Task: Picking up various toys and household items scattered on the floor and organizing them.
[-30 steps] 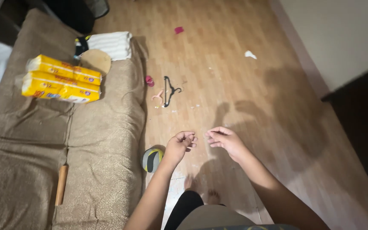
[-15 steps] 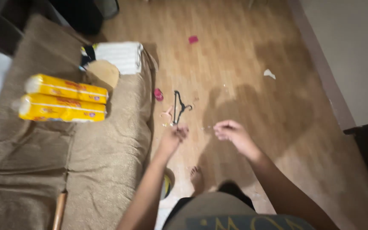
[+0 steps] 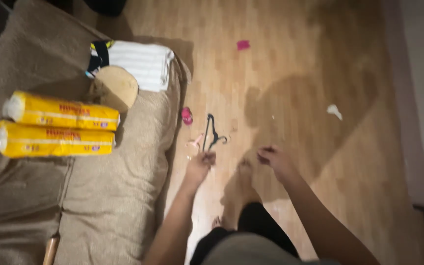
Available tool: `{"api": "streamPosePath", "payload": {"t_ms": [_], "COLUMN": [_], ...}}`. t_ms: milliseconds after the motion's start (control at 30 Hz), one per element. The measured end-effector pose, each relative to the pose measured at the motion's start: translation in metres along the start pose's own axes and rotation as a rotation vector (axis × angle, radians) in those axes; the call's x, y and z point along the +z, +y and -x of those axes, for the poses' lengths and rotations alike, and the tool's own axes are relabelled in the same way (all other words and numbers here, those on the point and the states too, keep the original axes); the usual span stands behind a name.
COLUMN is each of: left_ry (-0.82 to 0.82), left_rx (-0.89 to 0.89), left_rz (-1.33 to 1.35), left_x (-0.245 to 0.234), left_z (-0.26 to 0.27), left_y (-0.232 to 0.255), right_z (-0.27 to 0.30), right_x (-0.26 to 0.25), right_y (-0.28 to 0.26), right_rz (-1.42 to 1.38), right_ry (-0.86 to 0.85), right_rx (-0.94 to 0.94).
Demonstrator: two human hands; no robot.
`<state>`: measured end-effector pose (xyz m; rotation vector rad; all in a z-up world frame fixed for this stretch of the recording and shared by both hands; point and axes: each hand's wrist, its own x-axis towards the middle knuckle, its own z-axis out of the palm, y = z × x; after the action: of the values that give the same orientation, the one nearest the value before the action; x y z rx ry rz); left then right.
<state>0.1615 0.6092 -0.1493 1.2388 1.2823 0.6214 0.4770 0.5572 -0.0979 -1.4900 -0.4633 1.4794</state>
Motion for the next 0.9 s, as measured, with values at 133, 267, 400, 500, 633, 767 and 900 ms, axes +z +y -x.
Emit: {"api": "streamPosePath", "payload": {"t_ms": [133, 267, 400, 500, 633, 767, 900], "left_ry": [0.017, 0.094, 0.088, 0.139, 0.226, 0.238, 0.324], "left_rx": [-0.187, -0.395, -0.542, -0.470, -0.438, -0.598, -0.490], "left_rz": [-0.075, -0.063, -0.209, -0.263, -0.279, -0.233, -0.382], "left_x": [0.012, 0.035, 0.057, 0.062, 0.059, 0.053, 0.051], "left_z": [-0.044, -0.111, -0.155, -0.195, -0.238, -0.273, -0.290], "left_y": [0.040, -0.024, -0.076, -0.119, -0.183, -0.274, -0.399], "right_z": [-0.106, -0.210, -0.288, -0.338, -0.362, -0.398, -0.439], "right_x": [-0.032, -0.056, -0.058, -0.027, 0.030, 0.067, 0.068], "right_y": [-0.002, 0.022, 0.078, 0.129, 0.174, 0.231, 0.320], "right_rz": [0.086, 0.212, 0.260, 0.186, 0.198, 0.275, 0.312], "right_ry": [0.022, -0.001, -0.052, -0.071, -0.082, -0.170, -0.209], "right_rx": [0.058, 0.150, 0.152, 0.295, 0.317, 0.364, 0.351]}}
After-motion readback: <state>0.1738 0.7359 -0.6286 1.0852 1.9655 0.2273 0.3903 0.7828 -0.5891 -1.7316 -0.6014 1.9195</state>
